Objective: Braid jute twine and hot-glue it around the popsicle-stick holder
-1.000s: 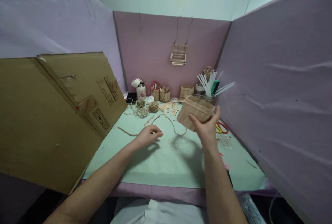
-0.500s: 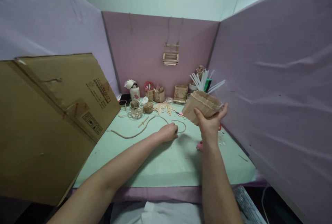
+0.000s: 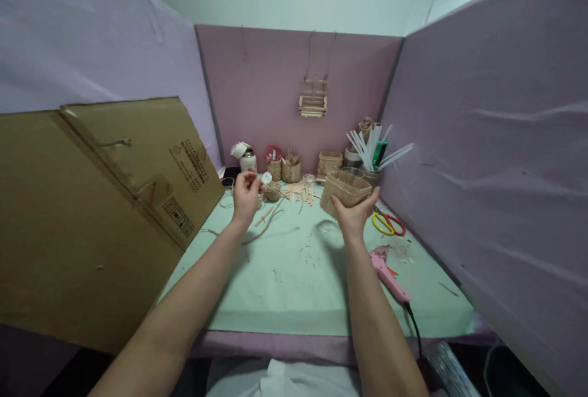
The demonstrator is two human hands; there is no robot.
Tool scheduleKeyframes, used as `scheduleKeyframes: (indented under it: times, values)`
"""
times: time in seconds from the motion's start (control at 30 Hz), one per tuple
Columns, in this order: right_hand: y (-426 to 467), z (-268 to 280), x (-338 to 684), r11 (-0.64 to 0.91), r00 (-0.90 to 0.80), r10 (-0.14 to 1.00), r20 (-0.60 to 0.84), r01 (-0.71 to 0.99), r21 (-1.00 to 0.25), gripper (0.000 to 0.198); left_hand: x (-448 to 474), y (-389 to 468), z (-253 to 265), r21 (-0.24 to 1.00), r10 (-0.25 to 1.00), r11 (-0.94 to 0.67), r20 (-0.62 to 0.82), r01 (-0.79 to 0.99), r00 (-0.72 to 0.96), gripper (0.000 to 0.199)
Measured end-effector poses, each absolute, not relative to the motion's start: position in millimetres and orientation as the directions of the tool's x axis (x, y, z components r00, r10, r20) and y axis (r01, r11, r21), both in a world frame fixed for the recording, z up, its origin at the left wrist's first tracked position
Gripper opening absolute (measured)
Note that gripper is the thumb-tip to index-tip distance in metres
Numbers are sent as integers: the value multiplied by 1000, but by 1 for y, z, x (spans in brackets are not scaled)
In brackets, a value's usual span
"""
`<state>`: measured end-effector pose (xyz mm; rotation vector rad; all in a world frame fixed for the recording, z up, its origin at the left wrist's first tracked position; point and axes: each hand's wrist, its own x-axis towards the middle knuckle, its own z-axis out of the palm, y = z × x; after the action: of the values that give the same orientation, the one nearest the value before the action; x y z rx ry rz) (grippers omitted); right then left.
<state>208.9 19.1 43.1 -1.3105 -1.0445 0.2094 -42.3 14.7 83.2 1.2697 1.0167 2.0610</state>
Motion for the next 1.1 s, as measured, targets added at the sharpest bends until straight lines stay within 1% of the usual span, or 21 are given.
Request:
scheduleKeyframes:
  times: [0.1, 0.17, 0.23, 0.3, 0.37, 0.4, 0.47, 0.53, 0.57, 0.6, 0.63, 0.67, 0.7, 0.73, 0.77, 0.8, 0.87, 0.93, 1.03, 1.07, 1.1]
  values:
    - [35, 17, 201, 140, 577, 721, 383, 420, -897, 124, -49, 10, 74, 789, 724, -604, 485, -111, -490, 11]
    - [39, 6, 199, 111, 542, 762, 355, 431, -895, 124, -62, 9, 74, 721, 667, -653, 406, -229, -624, 11]
    - [40, 0, 198, 115, 518, 788, 334, 408, -906, 125, -80, 8, 79, 619, 679, -666, 272, -417, -682, 10]
    - [39, -2, 197, 89, 519, 803, 292, 380, -921, 126, -100, 7, 85, 532, 767, -600, 172, -597, -617, 6]
    - [35, 1, 196, 33, 533, 805, 261, 399, -917, 127, -115, 5, 89, 435, 872, -470, 93, -768, -481, 12]
    - [32, 5, 195, 18, 542, 794, 274, 430, -903, 127, -119, 4, 90, 399, 901, -421, 84, -815, -425, 16]
    - [21, 17, 188, 60, 558, 735, 385, 511, -857, 124, -119, 2, 89, 382, 934, -353, 89, -854, -346, 20]
    - [6, 30, 175, 208, 537, 640, 549, 567, -797, 111, -107, -1, 87, 458, 946, -322, 125, -829, -298, 18]
    - [-3, 36, 166, 310, 499, 614, 612, 560, -768, 100, -97, -3, 85, 532, 951, -308, 158, -788, -265, 15]
    - [-11, 42, 155, 416, 418, 637, 648, 522, -745, 88, -86, -5, 83, 628, 956, -294, 196, -720, -219, 12]
    - [-18, 45, 144, 505, 280, 705, 651, 446, -739, 74, -74, -8, 80, 736, 958, -284, 235, -615, -162, 11]
    - [-25, 48, 133, 553, 87, 787, 611, 339, -761, 66, -62, -11, 77, 850, 961, -267, 271, -454, -58, 13]
    - [-30, 48, 123, 540, -110, 841, 530, 231, -809, 63, -52, -14, 74, 928, 957, -267, 287, -259, 42, 17]
    - [-33, 48, 115, 480, -246, 864, 438, 143, -866, 60, -45, -17, 71, 948, 956, -261, 280, -181, 85, 20]
    - [-35, 47, 110, 400, -313, 882, 352, 101, -911, 53, -41, -18, 69, 958, 956, -258, 272, -126, 107, 23]
    - [-36, 45, 108, 321, -317, 907, 278, 91, -943, 44, -41, -18, 68, 964, 956, -260, 266, -59, 122, 25]
    - [-35, 45, 113, 200, -230, 957, 179, 74, -977, 36, -52, -13, 67, 960, 963, -262, 253, 95, 94, 28]
    - [-36, 51, 125, 141, -166, 976, 144, -30, -990, 40, -71, -2, 66, 934, 962, -243, 266, 261, -60, 31]
    - [-42, 70, 143, 170, -143, 968, 207, -236, -957, 41, -95, 20, 58, 875, 929, -108, 258, 472, -264, 49]
    - [-46, 77, 148, 200, -132, 961, 243, -275, -941, 40, -99, 27, 53, 762, 921, -7, 256, 647, -292, 51]
    - [-50, 85, 151, 230, -121, 953, 277, -307, -923, 38, -101, 32, 47, 725, 917, 12, 267, 689, -297, 52]
